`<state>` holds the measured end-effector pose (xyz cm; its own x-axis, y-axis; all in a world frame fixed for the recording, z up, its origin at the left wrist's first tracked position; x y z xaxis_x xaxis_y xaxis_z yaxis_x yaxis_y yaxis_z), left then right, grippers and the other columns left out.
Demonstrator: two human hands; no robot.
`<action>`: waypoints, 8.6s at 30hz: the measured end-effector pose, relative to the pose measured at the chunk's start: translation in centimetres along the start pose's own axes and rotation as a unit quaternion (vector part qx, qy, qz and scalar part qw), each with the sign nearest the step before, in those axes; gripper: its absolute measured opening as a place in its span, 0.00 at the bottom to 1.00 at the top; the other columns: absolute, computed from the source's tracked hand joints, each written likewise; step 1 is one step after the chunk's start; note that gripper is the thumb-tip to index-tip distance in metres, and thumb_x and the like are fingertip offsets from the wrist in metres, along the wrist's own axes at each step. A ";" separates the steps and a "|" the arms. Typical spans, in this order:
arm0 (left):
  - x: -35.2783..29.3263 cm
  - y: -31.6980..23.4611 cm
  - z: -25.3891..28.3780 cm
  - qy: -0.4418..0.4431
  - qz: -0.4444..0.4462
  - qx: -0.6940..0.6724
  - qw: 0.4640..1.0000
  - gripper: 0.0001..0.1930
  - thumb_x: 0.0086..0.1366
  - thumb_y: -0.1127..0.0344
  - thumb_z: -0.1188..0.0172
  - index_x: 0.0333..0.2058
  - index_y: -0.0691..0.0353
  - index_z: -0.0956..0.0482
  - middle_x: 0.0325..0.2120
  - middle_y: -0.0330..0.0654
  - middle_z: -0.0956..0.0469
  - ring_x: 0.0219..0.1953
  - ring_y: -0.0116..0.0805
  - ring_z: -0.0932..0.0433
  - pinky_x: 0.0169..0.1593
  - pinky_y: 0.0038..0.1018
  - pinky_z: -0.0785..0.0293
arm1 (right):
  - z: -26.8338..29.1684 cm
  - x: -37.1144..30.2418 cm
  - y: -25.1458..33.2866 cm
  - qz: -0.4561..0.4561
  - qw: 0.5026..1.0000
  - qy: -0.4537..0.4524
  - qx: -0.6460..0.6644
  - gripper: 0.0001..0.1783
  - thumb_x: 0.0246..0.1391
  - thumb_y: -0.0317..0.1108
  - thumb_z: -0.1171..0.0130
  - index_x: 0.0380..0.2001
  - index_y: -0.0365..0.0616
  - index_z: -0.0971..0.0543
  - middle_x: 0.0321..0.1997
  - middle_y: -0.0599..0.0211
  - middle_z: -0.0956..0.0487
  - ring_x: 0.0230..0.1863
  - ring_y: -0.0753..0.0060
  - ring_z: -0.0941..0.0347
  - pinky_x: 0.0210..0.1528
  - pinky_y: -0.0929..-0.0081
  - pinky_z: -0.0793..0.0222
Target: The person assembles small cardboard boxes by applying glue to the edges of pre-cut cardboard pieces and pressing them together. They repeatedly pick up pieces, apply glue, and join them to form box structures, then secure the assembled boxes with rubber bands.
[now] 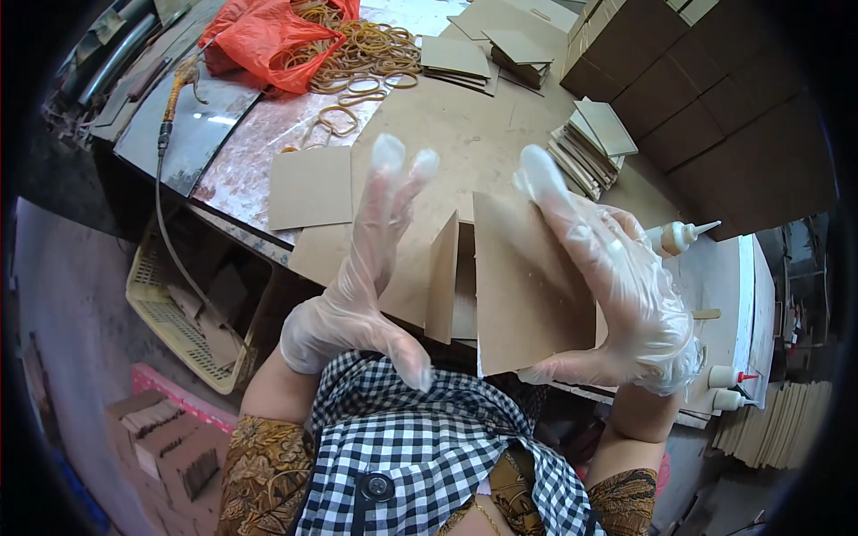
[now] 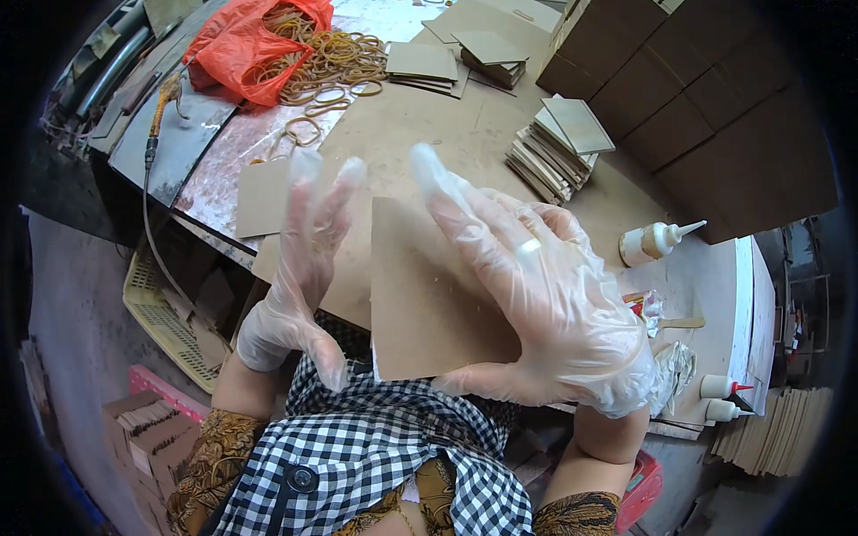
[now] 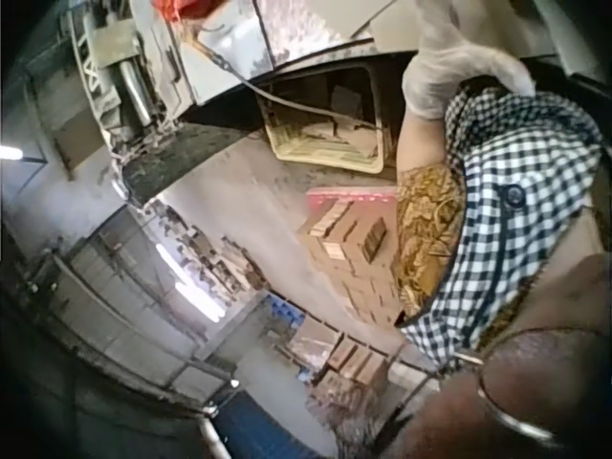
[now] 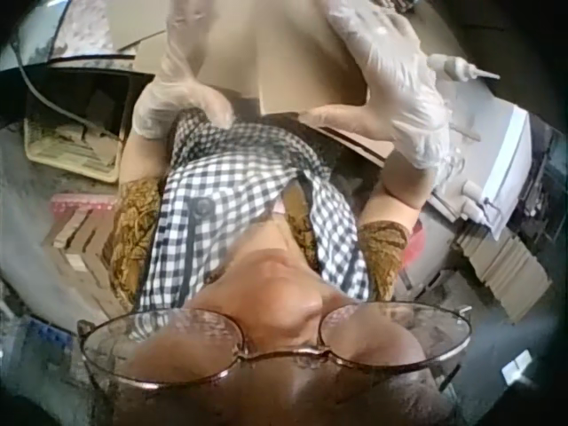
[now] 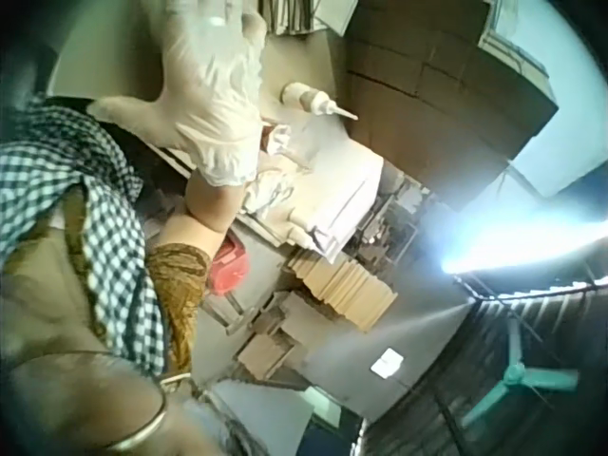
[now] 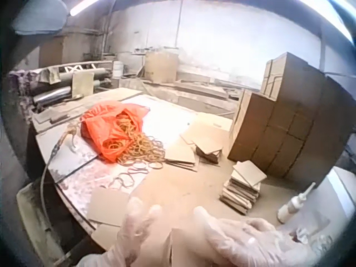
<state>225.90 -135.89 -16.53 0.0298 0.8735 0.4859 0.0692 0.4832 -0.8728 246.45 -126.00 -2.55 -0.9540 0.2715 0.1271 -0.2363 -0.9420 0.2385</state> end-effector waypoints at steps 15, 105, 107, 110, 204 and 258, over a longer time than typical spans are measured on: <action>-1.2 3.6 -0.3 0.053 0.034 0.058 0.996 0.74 0.33 0.43 0.21 0.72 0.55 0.66 0.73 0.52 0.61 0.74 0.47 0.63 0.73 0.43 0.62 | -1.7 0.8 -0.2 -0.069 0.991 0.104 -0.050 0.64 0.29 0.68 0.35 0.66 0.36 0.38 0.70 0.50 0.37 0.66 0.46 0.37 0.65 0.52 0.45; -0.3 3.7 -1.2 0.025 0.006 0.027 0.999 0.69 0.35 0.48 0.17 0.68 0.67 0.55 0.65 0.53 0.48 0.71 0.47 0.50 0.72 0.39 0.53 | -4.2 1.1 0.4 -0.072 0.987 0.060 -0.132 0.56 0.32 0.79 0.47 0.55 0.43 0.22 0.59 0.50 0.25 0.59 0.43 0.30 0.65 0.50 0.44; -0.3 4.2 -1.2 0.014 -0.006 0.000 1.000 0.68 0.34 0.48 0.16 0.67 0.67 0.54 0.65 0.52 0.47 0.70 0.45 0.50 0.72 0.38 0.54 | -4.3 1.2 0.5 -0.078 0.986 0.059 -0.133 0.57 0.32 0.80 0.47 0.55 0.44 0.22 0.59 0.50 0.25 0.60 0.43 0.30 0.65 0.50 0.44; -0.6 4.7 -1.7 -0.010 -0.025 -0.027 0.999 0.68 0.33 0.48 0.16 0.66 0.67 0.53 0.64 0.50 0.47 0.70 0.44 0.50 0.72 0.38 0.55 | -4.2 1.3 0.6 -0.081 0.986 0.065 -0.131 0.57 0.32 0.79 0.47 0.56 0.44 0.22 0.59 0.50 0.26 0.61 0.43 0.31 0.66 0.50 0.45; 8.2 -3.5 -7.2 0.222 0.166 0.428 0.860 0.56 0.39 0.43 0.22 0.63 0.66 0.37 0.63 0.61 0.36 0.65 0.60 0.36 0.67 0.46 0.42 | -12.7 -8.0 -7.9 -0.017 0.854 -0.207 0.476 0.70 0.33 0.54 0.22 0.70 0.32 0.54 0.71 0.34 0.47 0.71 0.38 0.48 0.70 0.58 0.46; 10.5 -4.5 -7.5 0.364 0.129 0.490 0.781 0.56 0.39 0.50 0.23 0.64 0.71 0.40 0.62 0.64 0.37 0.63 0.62 0.36 0.64 0.47 0.38 | -11.4 -6.7 -9.0 -0.019 0.879 -0.162 0.447 0.68 0.29 0.53 0.23 0.69 0.38 0.49 0.70 0.42 0.43 0.67 0.41 0.41 0.68 0.56 0.43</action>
<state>233.35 -129.35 -7.14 0.4999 0.8568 -0.1264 -0.8197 0.4209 -0.3886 252.84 -121.57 -16.54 -0.8117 0.4774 0.3365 0.1117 -0.4386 0.8917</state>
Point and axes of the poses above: each hand's wrist, its own x-axis towards the middle knuckle, its own z-axis out of the back of the hand, y = z × x, the point moved 2 cm from there along x, towards the middle knuckle
